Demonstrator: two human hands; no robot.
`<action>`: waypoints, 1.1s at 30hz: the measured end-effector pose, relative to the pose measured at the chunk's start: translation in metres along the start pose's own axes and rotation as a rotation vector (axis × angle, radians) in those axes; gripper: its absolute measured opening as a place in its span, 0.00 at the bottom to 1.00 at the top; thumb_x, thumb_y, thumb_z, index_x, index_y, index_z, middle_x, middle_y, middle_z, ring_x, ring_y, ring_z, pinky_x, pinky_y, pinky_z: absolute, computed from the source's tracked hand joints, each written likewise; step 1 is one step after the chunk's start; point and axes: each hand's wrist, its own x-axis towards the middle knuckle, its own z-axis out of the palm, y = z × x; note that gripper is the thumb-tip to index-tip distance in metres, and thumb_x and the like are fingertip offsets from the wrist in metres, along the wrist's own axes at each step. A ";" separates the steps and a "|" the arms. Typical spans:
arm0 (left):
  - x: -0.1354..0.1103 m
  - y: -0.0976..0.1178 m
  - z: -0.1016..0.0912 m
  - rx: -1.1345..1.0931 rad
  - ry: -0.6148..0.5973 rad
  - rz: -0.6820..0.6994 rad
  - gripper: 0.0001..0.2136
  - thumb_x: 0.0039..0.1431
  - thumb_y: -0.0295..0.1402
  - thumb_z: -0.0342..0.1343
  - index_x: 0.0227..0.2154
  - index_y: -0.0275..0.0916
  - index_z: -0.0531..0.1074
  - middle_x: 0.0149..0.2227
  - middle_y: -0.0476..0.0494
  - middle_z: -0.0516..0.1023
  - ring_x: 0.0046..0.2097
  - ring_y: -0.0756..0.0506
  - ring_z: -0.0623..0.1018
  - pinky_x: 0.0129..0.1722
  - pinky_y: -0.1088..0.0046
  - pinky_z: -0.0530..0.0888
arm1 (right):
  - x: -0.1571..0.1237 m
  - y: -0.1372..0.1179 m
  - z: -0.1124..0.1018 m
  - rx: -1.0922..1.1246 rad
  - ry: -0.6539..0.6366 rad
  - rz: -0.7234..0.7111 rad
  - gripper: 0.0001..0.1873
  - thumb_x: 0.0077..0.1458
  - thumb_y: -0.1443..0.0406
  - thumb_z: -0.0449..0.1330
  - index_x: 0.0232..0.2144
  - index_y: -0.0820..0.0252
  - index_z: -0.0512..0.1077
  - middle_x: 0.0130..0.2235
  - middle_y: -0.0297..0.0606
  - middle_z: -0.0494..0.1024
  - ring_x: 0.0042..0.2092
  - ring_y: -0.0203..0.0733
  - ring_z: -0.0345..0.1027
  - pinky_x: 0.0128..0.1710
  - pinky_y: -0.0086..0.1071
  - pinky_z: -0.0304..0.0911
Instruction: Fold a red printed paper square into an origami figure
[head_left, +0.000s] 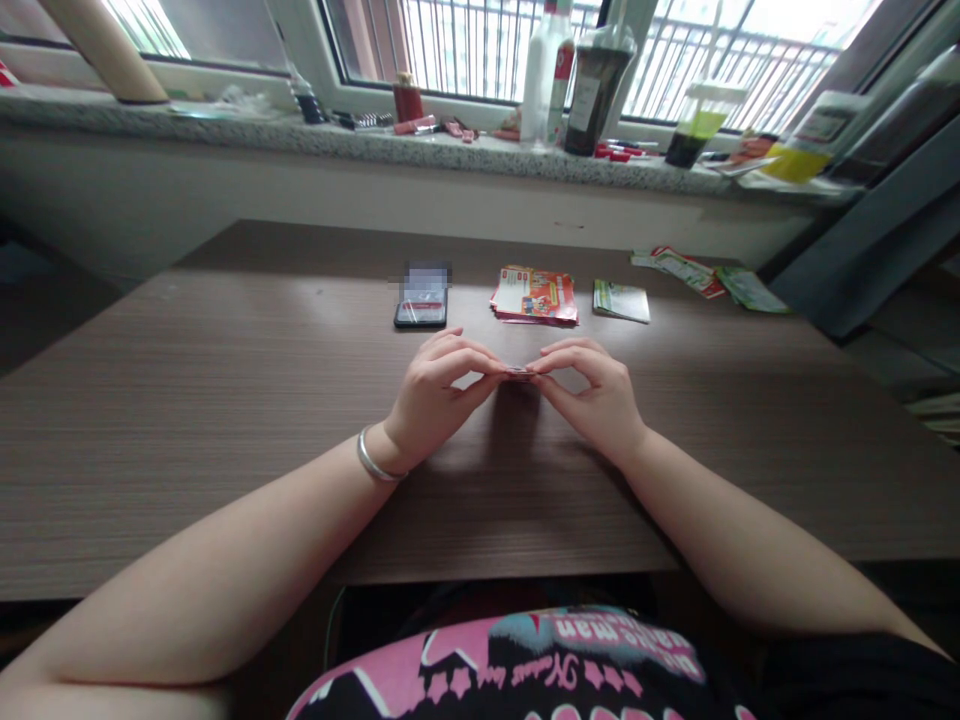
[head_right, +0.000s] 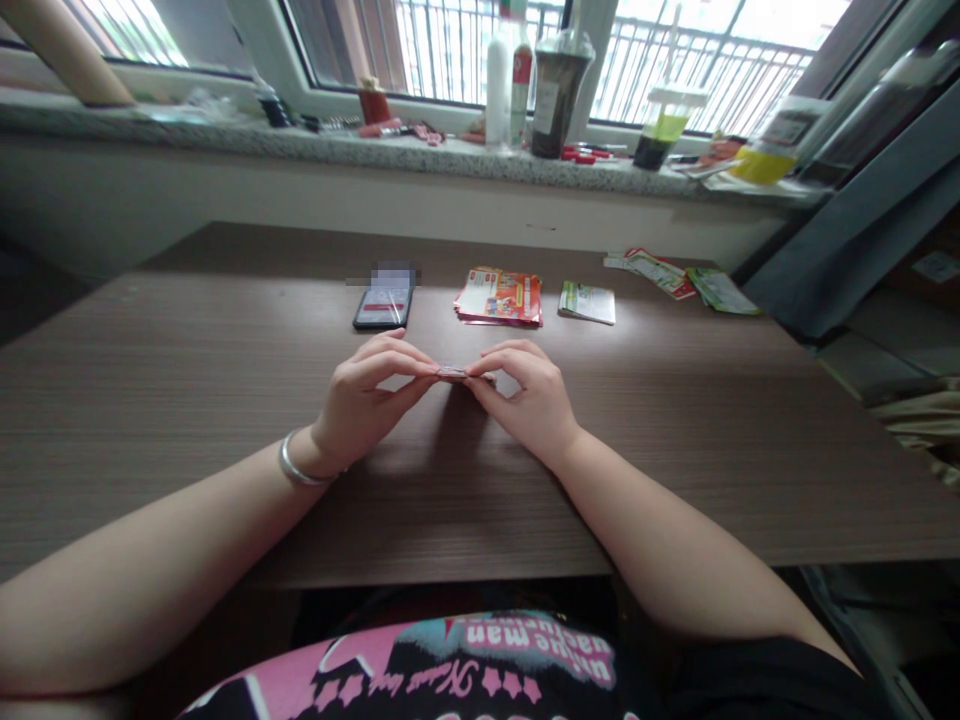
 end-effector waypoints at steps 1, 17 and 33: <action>0.000 -0.001 0.001 -0.028 0.005 0.005 0.02 0.58 0.29 0.62 0.31 0.41 0.75 0.33 0.50 0.81 0.37 0.51 0.79 0.53 0.65 0.71 | 0.000 0.000 0.000 0.002 0.004 0.001 0.01 0.54 0.66 0.64 0.31 0.54 0.77 0.33 0.36 0.80 0.41 0.43 0.74 0.44 0.40 0.69; 0.003 0.003 0.001 0.228 -0.099 0.099 0.02 0.60 0.31 0.59 0.32 0.43 0.75 0.30 0.52 0.79 0.34 0.51 0.77 0.53 0.64 0.70 | 0.001 -0.004 0.000 -0.116 -0.021 -0.178 0.03 0.55 0.68 0.64 0.32 0.53 0.76 0.32 0.33 0.82 0.41 0.42 0.73 0.45 0.38 0.69; 0.003 0.005 0.001 0.292 -0.141 0.164 0.03 0.60 0.32 0.58 0.31 0.44 0.75 0.31 0.53 0.79 0.33 0.51 0.75 0.56 0.63 0.67 | 0.000 -0.003 0.004 -0.122 -0.071 -0.142 0.04 0.53 0.68 0.63 0.31 0.52 0.75 0.34 0.35 0.79 0.41 0.42 0.71 0.46 0.39 0.68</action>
